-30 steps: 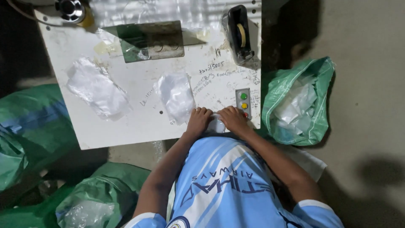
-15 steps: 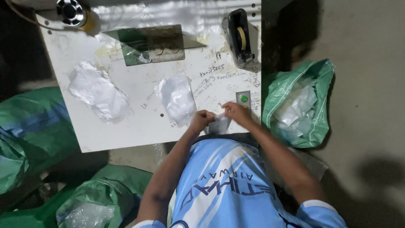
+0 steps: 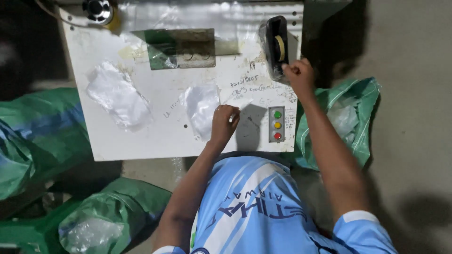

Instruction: The person is operating a bag-making machine, collecting the outputted plastic bags, folding them, and placing them into large green collection sacks.

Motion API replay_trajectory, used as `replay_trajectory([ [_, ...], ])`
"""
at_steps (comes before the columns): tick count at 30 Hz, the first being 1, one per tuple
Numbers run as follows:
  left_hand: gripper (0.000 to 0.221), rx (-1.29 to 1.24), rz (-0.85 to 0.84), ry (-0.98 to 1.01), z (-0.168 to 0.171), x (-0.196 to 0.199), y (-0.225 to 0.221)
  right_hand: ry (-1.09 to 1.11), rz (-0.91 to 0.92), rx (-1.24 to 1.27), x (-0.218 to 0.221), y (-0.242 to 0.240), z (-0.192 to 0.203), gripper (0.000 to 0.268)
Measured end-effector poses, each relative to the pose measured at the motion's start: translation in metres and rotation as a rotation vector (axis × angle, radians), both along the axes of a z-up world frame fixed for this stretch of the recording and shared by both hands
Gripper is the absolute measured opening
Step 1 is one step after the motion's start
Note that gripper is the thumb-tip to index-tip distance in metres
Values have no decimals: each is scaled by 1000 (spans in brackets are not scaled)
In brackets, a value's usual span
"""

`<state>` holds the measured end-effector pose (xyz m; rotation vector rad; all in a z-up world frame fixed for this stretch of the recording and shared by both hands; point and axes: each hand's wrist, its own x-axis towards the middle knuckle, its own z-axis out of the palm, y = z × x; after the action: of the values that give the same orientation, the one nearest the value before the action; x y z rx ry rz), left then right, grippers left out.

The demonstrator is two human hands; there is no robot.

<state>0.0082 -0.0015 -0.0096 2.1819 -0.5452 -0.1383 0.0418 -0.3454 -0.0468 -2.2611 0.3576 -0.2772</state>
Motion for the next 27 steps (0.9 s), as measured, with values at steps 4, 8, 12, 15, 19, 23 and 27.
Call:
replay_trajectory([
  [4, 20, -50, -2, -53, -20, -12, 2, 85, -92, 116, -37, 23, 10, 35],
  [8, 23, -32, -71, -148, -31, -20, -1, 290, -200, -209, -50, 27, -15, 39],
  [12, 22, 0, -164, -218, -25, -19, -1, 394, -195, -44, -58, 62, -3, 30],
  [15, 15, 92, -229, -272, -25, -19, -5, 524, -47, 519, -62, 114, 81, 20],
  [19, 11, 70, -285, -235, -14, -17, -5, 779, 196, 188, -69, 140, 66, 48],
  [23, 3, -95, -100, 206, 3, -7, -10, 861, 59, 610, -65, 146, 105, 47],
  [27, 15, -691, 313, 944, 5, -6, -12, 958, 46, 129, -63, 155, 133, 76],
])
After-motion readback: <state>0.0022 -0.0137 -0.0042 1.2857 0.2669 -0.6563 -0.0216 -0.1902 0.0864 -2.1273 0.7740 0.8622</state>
